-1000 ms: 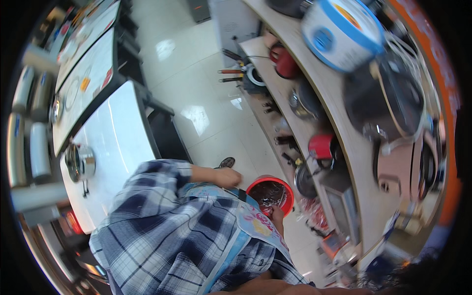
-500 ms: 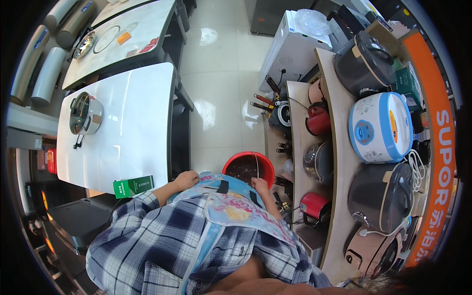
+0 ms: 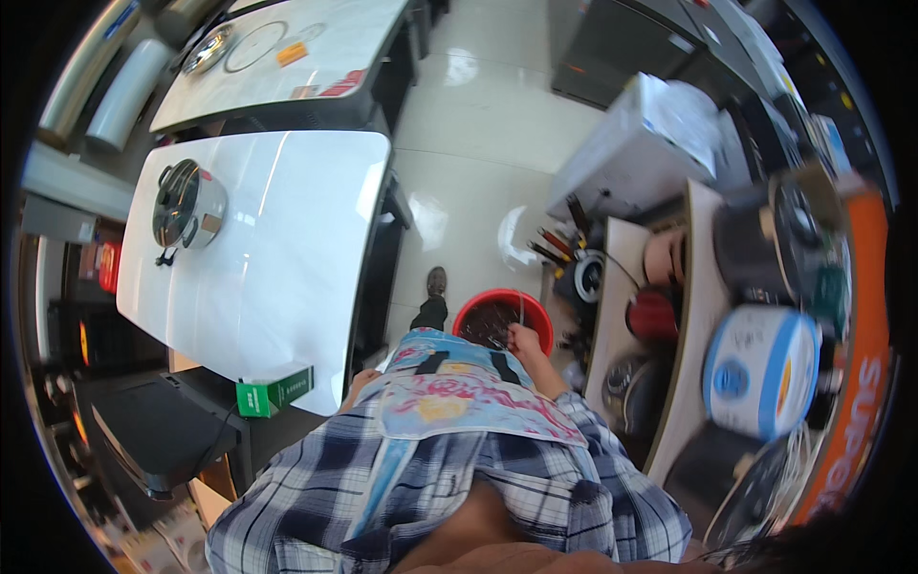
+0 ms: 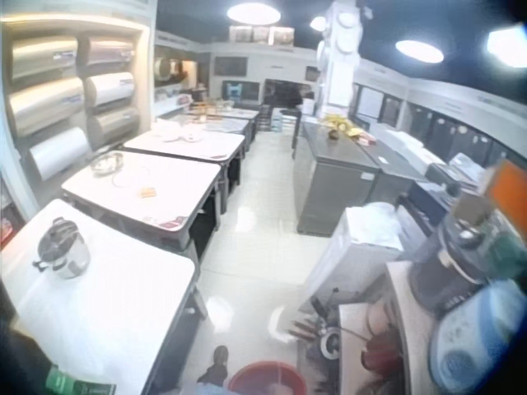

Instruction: The person wipes a countertop and several small appliances with a brown cloth in an appliance store. They move items like a rice cooker and kettle aside to clean underneath, then return them. The person also wrings the cloth in a red bucket of water and places a Philips box on a shelf.

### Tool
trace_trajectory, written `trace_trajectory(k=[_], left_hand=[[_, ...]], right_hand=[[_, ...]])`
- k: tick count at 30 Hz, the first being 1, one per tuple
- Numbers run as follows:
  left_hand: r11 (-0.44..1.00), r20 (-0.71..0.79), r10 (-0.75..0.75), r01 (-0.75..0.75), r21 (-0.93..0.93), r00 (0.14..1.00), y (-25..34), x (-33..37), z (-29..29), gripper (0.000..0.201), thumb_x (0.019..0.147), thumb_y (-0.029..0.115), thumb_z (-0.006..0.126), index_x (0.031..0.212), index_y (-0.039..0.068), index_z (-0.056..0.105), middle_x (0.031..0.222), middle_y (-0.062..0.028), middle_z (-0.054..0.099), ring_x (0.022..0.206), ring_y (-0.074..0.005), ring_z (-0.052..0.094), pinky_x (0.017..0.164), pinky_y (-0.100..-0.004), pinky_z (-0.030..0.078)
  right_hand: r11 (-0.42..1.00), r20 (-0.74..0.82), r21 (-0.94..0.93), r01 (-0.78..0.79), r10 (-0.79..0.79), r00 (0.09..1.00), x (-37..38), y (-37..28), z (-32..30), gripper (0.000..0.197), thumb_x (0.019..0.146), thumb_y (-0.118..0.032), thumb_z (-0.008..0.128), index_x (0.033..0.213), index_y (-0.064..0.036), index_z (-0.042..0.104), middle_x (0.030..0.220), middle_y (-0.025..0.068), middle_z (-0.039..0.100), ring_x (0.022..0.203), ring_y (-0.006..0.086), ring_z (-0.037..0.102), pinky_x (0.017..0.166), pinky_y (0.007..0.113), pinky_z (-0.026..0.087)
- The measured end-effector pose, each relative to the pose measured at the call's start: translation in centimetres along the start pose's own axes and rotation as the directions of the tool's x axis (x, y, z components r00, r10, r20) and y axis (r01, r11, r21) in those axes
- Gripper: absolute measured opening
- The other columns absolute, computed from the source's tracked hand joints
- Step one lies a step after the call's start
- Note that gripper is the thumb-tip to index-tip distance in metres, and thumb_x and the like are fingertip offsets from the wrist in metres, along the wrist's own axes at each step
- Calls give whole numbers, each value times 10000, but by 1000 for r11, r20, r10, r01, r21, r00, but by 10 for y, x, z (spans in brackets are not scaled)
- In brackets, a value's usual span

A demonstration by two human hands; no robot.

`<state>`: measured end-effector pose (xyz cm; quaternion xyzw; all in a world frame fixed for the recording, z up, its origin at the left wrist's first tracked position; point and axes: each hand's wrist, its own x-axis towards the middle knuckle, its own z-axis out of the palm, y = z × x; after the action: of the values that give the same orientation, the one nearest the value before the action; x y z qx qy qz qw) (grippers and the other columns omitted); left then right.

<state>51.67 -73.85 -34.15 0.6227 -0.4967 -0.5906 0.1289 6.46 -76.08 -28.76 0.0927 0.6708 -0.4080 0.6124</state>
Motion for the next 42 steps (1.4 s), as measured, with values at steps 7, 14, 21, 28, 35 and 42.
trace_trajectory(k=[7, 14, 21, 28, 35, 42], left_hand=[[977, -198, 37, 6, 214, 980, 186, 88, 5, 211, 839, 213, 653, 813, 4, 630, 756, -159, 645, 721, -256, 639, 655, -371, 486], [842, -204, 322, -181, 509, 925, 283, 192, -43, 246, 828, 193, 645, 992, 16, 599, 1071, -193, 606, 983, -349, 583, 851, -431, 462], [670, -325, 297, 47, 741, 898, 382, 270, -46, 823, 736, 267, 781, 1385, -7, 356, 1439, -264, 348, 1301, -415, 368, 969, -542, 379], [537, -297, 309, 93, 839, 903, 348, 279, -46, 805, 753, 110, 740, 1420, -50, 321, 1466, -310, 305, 1360, -467, 298, 1071, -517, 341], [434, -277, 189, 173, 884, 942, 376, 274, -51, 746, 786, 18, 665, 1430, -55, 296, 1478, -296, 280, 1347, -450, 321, 1076, -482, 360], [397, -253, 155, 174, 901, 955, 367, 272, -60, 722, 802, 17, 652, 1418, -86, 289, 1474, -317, 270, 1362, -462, 294, 1129, -476, 287]], right_hand=[[996, -38, 33, -87, 89, 995, 60, -58, 27, 181, 896, -131, 549, 722, -105, 508, 586, 3, 453, 506, 141, 443, 461, 292, 368], [963, -58, 199, -180, 195, 979, 78, -137, 81, 231, 897, -229, 540, 686, -160, 474, 581, -13, 419, 561, 172, 431, 561, 353, 381], [923, 20, 360, -139, 142, 990, 150, -211, 120, 219, 899, -248, 570, 710, -160, 500, 586, -13, 435, 565, 172, 445, 561, 349, 390], [942, 40, 314, -121, 114, 993, 256, -268, 149, 162, 893, -212, 566, 749, -147, 528, 596, 8, 476, 533, 184, 490, 504, 364, 408], [988, -133, 152, 20, 0, 991, 335, -311, 176, 96, 871, -141, 601, 804, -77, 576, 671, 38, 549, 594, 181, 538, 535, 358, 455], [980, -149, 195, 43, -14, 989, 387, -352, 138, 47, 798, -70, 645, 838, -48, 635, 727, 61, 599, 621, 194, 576, 543, 338, 487]])
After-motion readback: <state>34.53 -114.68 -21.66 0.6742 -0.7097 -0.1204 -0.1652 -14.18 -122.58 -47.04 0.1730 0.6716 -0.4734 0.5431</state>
